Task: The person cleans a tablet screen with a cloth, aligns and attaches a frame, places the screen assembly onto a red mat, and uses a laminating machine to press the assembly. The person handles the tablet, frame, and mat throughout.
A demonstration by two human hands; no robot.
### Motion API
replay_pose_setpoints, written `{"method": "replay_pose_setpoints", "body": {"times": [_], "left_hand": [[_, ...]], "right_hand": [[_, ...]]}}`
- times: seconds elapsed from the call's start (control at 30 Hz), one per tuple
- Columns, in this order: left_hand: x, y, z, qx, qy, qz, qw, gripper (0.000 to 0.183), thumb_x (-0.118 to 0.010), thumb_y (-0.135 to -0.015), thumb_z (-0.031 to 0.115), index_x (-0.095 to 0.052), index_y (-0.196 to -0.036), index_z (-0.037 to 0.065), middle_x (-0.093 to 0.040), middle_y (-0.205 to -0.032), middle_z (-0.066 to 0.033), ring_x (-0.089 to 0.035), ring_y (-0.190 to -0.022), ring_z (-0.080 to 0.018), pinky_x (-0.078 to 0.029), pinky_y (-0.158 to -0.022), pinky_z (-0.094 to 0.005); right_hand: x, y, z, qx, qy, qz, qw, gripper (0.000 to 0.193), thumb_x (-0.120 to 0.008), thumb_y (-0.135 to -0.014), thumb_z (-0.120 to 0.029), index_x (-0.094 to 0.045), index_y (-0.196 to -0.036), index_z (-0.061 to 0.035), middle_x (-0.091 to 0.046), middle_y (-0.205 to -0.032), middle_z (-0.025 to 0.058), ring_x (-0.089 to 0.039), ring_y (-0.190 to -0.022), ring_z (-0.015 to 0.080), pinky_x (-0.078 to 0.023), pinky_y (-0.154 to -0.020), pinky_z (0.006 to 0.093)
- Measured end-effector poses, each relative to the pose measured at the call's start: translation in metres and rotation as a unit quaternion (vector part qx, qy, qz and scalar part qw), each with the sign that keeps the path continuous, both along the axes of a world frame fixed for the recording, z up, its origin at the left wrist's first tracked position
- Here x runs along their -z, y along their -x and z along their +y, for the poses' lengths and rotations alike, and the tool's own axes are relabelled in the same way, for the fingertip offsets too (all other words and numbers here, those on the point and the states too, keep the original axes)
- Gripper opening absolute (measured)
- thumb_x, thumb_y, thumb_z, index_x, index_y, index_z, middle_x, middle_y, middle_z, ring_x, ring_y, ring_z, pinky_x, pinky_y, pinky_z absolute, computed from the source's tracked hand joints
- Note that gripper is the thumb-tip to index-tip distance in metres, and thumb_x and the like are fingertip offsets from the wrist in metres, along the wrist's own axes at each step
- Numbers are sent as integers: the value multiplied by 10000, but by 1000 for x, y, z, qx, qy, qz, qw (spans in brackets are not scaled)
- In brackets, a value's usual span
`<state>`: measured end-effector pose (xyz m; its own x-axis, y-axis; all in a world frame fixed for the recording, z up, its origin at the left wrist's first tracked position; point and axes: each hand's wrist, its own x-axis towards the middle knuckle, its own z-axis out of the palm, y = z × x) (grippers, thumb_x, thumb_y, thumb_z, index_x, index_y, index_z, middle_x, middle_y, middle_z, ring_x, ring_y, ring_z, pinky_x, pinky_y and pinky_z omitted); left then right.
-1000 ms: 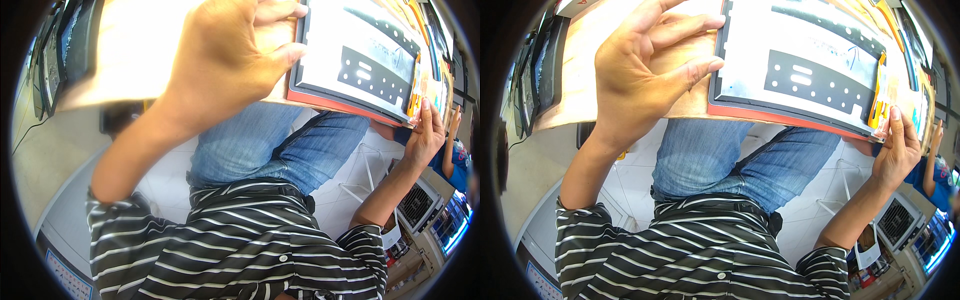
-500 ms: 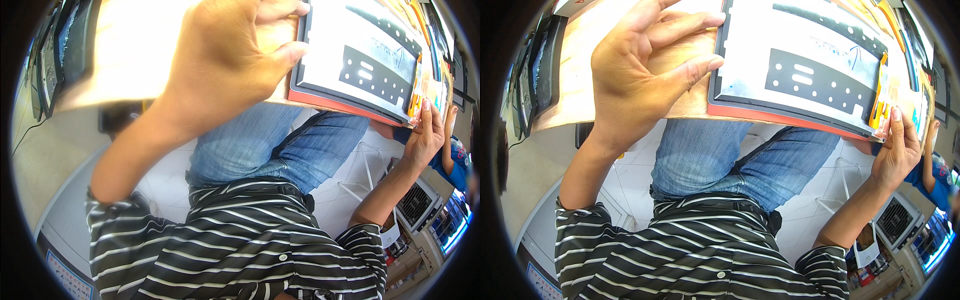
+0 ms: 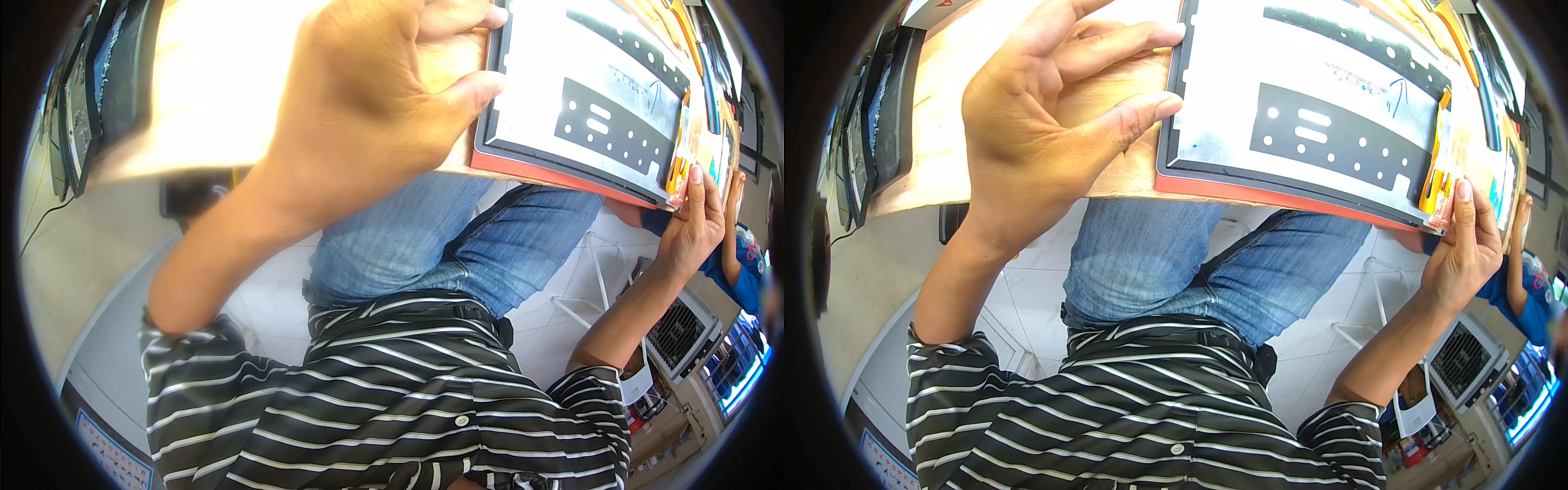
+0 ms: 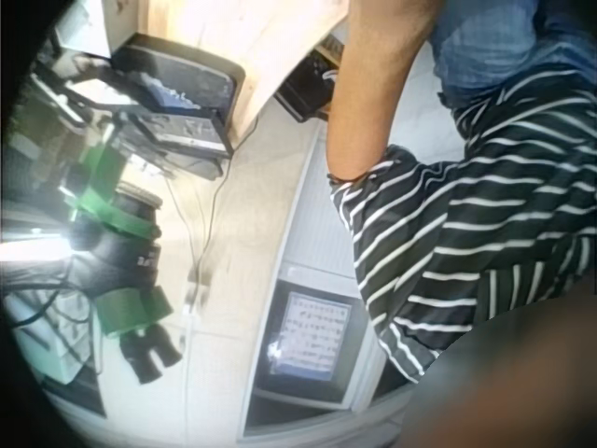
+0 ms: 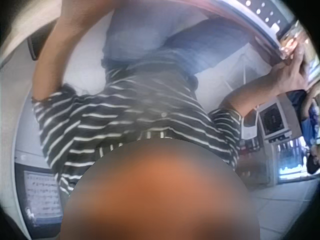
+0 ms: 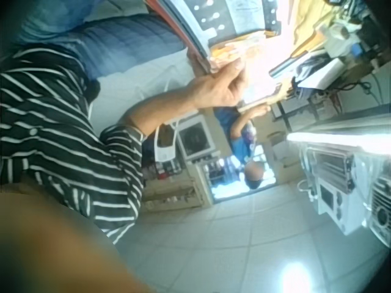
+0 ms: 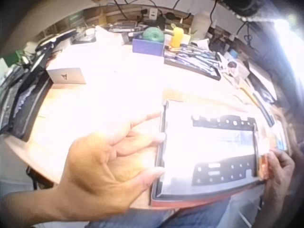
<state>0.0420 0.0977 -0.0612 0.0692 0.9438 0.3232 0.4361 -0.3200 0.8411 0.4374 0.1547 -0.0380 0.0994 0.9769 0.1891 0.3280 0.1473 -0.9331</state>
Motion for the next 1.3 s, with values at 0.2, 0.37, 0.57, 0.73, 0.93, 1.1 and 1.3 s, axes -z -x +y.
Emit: {"method": "replay_pose_setpoints", "body": {"times": [0.2, 0.37, 0.57, 0.73, 0.93, 1.1, 1.3], "left_hand": [[1, -1, -2, 0, 1, 0, 1000, 633, -777, -770, 36, -495, -1327, -70, -643, -1259, -183, -655, -1130, -234, -489, -990, -312], [1, -1, -2, -2, 2, -1, 1000, 640, -779, -769, 27, -491, -1332, -67, -634, -1273, -178, -653, -1137, -232, -487, -995, -313], [2, -2, -2, -2, 4, -2, 1000, 649, -782, -767, 17, -486, -1338, -65, -624, -1290, -173, -650, -1145, -229, -483, -1001, -313], [1, -3, -2, -4, 5, -3, 1000, 656, -784, -765, 8, -481, -1343, -62, -616, -1305, -168, -647, -1152, -227, -481, -1006, -313], [0, -4, -3, -5, 9, -4, 1000, 665, -786, -763, -2, -476, -1349, -59, -606, -1322, -162, -644, -1160, -224, -478, -1011, -313], [-2, -4, -4, -8, 12, -4, 1000, 673, -789, -761, -11, -472, -1353, -57, -598, -1336, -158, -641, -1167, -222, -475, -1016, -313], [-4, -3, -6, -14, 19, -8, 1000, 683, -791, -759, -22, -466, -1359, -54, -588, -1354, -152, -638, -1175, -219, -472, -1022, -314]], "right_hand": [[2, -2, 1, 0, -4, -12, 1000, 248, -616, -973, -52, -634, -1159, 112, -687, -1076, 172, -685, -925, 162, -557, -774, 239], [1, 0, -1, -7, -3, 0, 1000, 260, -605, -977, -43, -622, -1177, 122, -677, -1105, 187, -682, -953, 169, -557, -811, 247], [-1, 3, -2, -20, 6, -23, 1000, 272, -598, -979, -34, -610, -1195, 131, -659, -1150, 199, -665, -1009, 178, -532, -893, 270], [0, 4, -2, -13, -9, -5, 1000, 235, -641, -947, -12, -644, -1144, 115, -688, -1081, 177, -674, -946, 166, -537, -862, 267], [-1, 6, -3, -18, 2, -27, 999, 264, -606, -975, -34, -620, -1185, 125, -664, -1146, 192, -661, -1008, 174, -527, -900, 271], [0, 10, -3, -2, -19, -16, 1000, 225, -649, -941, -8, -653, -1134, 106, -692, -1058, 167, -672, -914, 153, -541, -830, 254], [0, 14, -4, -5, -24, 4, 1000, 215, -651, -938, -3, -660, -1126, 101, -695, -1037, 159, -671, -902, 149, -547, -816, 250]]}}
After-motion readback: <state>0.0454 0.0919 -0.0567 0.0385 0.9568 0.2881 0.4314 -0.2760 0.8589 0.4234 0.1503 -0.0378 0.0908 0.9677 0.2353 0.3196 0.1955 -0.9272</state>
